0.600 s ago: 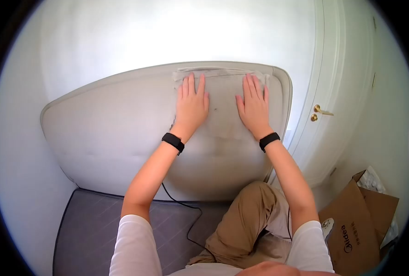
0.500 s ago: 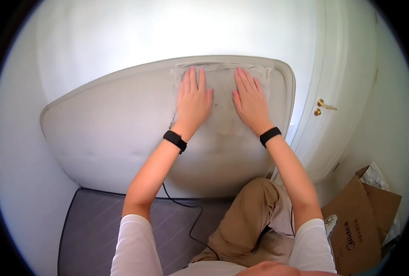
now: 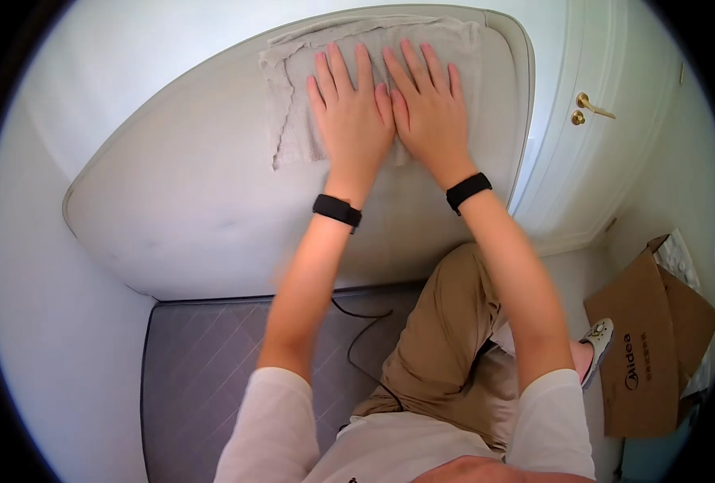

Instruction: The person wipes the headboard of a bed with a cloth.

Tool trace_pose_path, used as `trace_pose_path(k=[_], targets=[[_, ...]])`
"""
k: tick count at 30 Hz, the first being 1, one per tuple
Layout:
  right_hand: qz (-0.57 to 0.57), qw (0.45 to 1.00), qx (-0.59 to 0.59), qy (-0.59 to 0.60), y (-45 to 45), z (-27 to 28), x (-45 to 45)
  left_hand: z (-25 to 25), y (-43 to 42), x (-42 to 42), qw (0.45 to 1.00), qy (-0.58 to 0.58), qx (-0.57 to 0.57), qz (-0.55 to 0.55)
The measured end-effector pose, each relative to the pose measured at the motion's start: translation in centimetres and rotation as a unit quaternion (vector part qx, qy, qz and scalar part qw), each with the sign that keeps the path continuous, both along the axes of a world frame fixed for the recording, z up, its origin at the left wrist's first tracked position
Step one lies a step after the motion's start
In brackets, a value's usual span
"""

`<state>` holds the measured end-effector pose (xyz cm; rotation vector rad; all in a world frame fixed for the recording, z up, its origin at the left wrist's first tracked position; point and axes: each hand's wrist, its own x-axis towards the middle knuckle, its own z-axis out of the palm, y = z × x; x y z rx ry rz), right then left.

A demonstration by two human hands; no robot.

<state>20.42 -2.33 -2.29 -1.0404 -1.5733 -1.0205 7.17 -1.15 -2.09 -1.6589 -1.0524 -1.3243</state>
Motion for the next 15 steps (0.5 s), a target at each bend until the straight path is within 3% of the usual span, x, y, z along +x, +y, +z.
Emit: trace_pose_path(k=[4,8,11,15], targets=[[-0.001,0.998,-0.037,0.048,-2.2,-3.0,-0.9,-3.1,-2.9,1.2,0.995,-0.081,-0.062,-0.010],[0.012,0.980,-0.149,0.133,-4.2,-4.8,-2.4,-7.3,-6.8,2.4,0.953,-0.207,-0.209,-0.068],[0.089,0.959,-0.214,0.163,-8.9,-7.9,-0.7,-10.8,-11.0,2.9,0.932,-0.227,-0.248,-0.138],[0.122,0.932,-0.276,0.199,-10.5,-12.1,-1.1,-14.2,-11.3,1.0,0.932,-0.209,-0.276,-0.109]])
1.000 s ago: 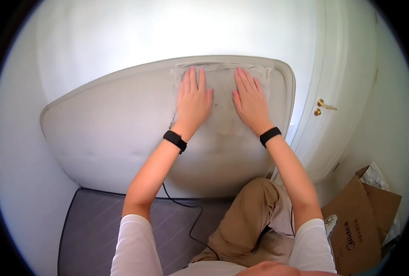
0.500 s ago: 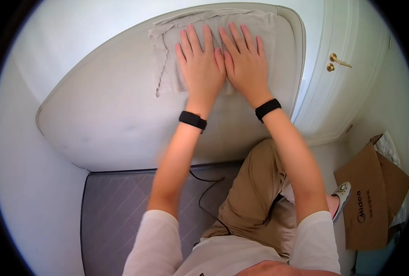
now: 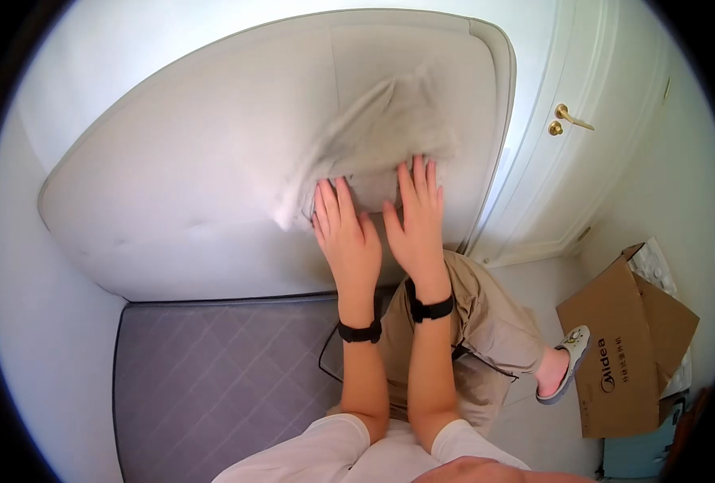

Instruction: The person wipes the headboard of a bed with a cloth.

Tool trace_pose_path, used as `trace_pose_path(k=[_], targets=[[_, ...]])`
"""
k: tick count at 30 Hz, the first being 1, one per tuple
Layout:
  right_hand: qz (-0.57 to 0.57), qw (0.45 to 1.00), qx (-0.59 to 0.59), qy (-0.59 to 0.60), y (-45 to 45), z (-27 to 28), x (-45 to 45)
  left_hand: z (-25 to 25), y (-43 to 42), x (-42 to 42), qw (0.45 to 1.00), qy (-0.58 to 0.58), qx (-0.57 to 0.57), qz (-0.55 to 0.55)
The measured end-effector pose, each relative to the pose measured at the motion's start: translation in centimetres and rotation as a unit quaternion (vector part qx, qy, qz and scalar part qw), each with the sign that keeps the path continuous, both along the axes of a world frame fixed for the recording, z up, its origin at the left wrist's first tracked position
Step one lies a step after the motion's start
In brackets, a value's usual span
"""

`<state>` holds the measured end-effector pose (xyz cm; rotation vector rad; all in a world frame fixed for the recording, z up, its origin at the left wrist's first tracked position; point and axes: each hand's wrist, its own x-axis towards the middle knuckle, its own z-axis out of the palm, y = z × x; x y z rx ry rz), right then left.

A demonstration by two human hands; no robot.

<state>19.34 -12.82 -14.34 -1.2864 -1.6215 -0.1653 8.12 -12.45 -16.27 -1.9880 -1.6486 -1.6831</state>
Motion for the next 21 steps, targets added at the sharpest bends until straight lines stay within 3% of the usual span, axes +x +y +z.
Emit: trace_pose_path(k=[2,5,8,11,14,17,20,21], targets=[[-0.010,1.000,-0.024,0.001,-0.5,-1.9,-0.2,-1.5,0.4,0.0,0.998,0.046,-0.013,0.049],[-0.005,0.998,-0.055,0.025,-1.9,-3.5,-0.7,-3.2,0.2,0.4,0.990,-0.098,-0.076,-0.072],[-0.021,0.997,-0.074,0.006,-2.8,-5.0,-0.4,-3.3,-0.9,0.9,0.972,-0.147,-0.150,-0.101],[-0.034,0.996,-0.079,-0.007,-3.4,-6.1,0.1,-3.3,-1.2,1.3,0.969,-0.107,-0.212,-0.069],[-0.007,0.997,-0.075,-0.004,-3.4,-6.8,1.3,-5.8,-0.2,1.7,0.992,-0.052,-0.108,-0.031],[0.048,0.995,-0.027,0.088,-3.4,-5.9,2.5,-5.8,-0.4,2.1,0.981,-0.060,-0.182,-0.015],[0.082,0.973,-0.008,0.214,-3.3,-7.3,3.0,-11.9,1.5,1.8,0.998,0.051,0.032,0.028],[0.086,0.970,-0.004,0.229,-3.2,-7.9,3.0,-8.7,-0.6,1.6,0.999,0.006,-0.051,-0.016]])
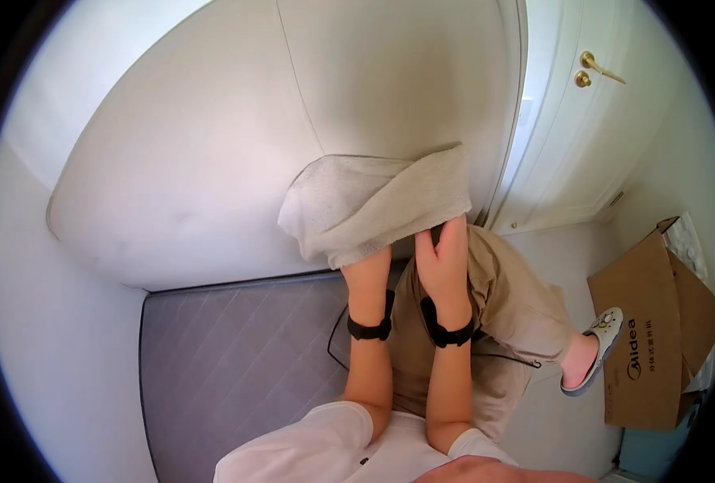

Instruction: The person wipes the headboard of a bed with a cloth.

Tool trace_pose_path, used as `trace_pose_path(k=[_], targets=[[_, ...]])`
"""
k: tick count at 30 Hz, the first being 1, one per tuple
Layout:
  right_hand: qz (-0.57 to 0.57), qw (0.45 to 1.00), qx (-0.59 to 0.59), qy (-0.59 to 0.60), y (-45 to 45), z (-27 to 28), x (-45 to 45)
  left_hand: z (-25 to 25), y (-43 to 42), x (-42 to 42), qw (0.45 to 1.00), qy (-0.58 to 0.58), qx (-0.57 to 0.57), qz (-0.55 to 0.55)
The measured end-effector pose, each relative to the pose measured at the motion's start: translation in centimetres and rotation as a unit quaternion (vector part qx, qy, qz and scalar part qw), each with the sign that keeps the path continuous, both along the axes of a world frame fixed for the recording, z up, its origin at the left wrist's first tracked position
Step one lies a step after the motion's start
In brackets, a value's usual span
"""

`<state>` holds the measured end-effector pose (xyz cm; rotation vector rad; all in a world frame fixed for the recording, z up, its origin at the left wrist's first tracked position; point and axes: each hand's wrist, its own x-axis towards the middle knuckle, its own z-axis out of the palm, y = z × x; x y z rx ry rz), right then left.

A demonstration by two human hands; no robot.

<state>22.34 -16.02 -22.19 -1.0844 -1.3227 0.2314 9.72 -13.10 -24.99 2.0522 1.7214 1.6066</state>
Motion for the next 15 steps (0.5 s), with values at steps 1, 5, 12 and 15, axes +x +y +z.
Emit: trace_pose_path(k=[1,5,12,15], targets=[[0.002,1.000,0.003,0.016,-0.2,-0.4,-0.3,-0.8,-0.2,-0.3,0.999,0.033,0.012,0.010],[-0.009,1.000,-0.002,0.021,-1.3,0.0,-0.7,-0.8,-0.4,-0.6,1.000,0.000,0.026,-0.001],[0.006,0.994,-0.055,0.096,-1.0,0.0,-0.1,-1.3,1.1,-0.9,0.999,-0.039,-0.002,0.001],[0.026,0.995,-0.065,0.067,-1.0,0.8,-0.6,-2.5,2.4,-1.4,1.000,-0.012,0.024,-0.012]])
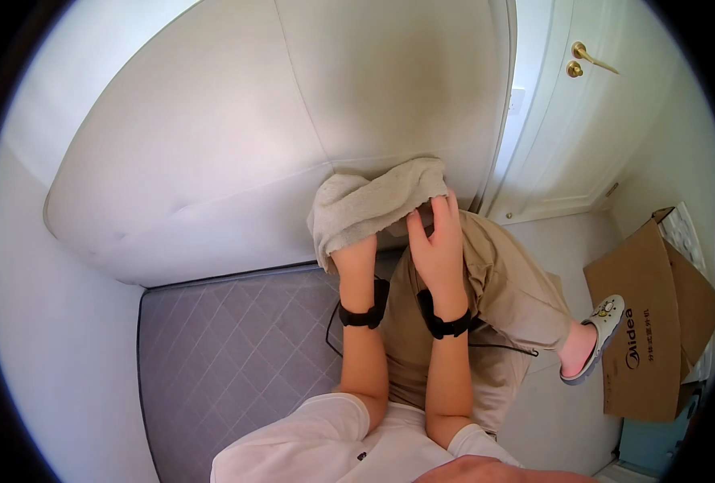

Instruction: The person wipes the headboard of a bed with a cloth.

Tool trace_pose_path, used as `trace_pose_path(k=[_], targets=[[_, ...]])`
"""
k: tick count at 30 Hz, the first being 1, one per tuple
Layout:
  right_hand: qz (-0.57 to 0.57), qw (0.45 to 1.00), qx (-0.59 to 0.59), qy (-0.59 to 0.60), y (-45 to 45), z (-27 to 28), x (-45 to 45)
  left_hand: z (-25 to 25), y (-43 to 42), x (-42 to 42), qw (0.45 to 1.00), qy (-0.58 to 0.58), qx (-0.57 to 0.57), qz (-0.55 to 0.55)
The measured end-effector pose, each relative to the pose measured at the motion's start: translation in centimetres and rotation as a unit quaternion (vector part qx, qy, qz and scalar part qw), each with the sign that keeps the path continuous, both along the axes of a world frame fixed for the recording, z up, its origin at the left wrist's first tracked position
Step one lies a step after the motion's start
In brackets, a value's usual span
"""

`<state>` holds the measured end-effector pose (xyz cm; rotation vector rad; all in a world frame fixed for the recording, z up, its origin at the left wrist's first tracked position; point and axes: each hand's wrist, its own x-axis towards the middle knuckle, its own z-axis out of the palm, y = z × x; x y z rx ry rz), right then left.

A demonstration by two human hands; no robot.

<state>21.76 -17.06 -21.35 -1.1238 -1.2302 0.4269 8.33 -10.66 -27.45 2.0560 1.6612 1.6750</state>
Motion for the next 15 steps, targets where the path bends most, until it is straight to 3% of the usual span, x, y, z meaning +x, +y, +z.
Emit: trace_pose_path(k=[3,9,15], targets=[[-0.019,0.998,0.015,-0.050,0.1,-0.4,-0.1,0.5,0.4,0.0,0.997,0.070,0.015,0.009],[-0.006,0.998,0.005,-0.066,1.0,-1.3,0.4,1.3,-0.7,0.2,0.996,0.038,-0.040,-0.071],[0.012,0.996,0.009,-0.091,1.4,-2.3,0.8,0.3,-1.2,1.3,0.999,0.036,-0.015,-0.028]])
